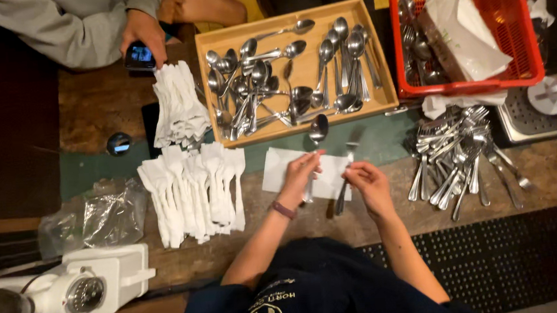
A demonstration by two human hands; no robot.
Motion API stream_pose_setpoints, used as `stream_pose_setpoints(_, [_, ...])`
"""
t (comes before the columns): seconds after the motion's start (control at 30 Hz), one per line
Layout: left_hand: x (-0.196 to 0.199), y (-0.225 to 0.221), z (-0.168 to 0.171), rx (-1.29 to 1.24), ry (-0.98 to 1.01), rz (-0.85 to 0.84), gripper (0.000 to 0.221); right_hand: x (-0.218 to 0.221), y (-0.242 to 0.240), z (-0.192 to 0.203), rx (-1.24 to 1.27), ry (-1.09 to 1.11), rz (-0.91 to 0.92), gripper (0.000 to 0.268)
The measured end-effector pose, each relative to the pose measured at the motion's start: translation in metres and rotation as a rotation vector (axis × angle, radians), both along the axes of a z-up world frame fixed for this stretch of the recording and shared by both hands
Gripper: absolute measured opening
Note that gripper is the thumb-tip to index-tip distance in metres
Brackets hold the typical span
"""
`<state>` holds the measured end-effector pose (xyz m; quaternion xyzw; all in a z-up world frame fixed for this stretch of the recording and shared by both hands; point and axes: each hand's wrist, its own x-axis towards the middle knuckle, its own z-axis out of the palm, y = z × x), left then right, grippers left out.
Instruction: The person wraps individual metal forks and spoons into white paper napkins and organizes them on the table.
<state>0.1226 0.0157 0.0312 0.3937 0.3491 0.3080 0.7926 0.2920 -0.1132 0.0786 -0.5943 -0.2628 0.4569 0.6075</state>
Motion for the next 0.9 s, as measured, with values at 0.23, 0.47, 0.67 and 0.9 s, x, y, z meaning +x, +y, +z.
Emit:
stream_pose_setpoints(0.23, [0.003,-0.051,0.013,0.124,-0.165,0.104,0.030,-0.045,0.021,0.021,0.009,-0.054,0.016,0.015])
stream_pose_setpoints(0.47, [0.002,-0.060,0.007,-0.002,-0.314,0.019,0.036,-0.057,0.020,0.032,0.076,-0.204,-0.035,0.015])
stream_pose_setpoints(0.67, [-0.002,-0.062,0.033,-0.041,-0.383,0.000,0.039,-0.066,0.022,0.055,-0.007,-0.286,-0.060,0.016])
stream_pose_setpoints(0.9, [-0.009,-0.076,0.003,0.165,-0.087,0.005,0.043,-0.056,0.021,0.041,-0.130,-0.394,0.100,0.020])
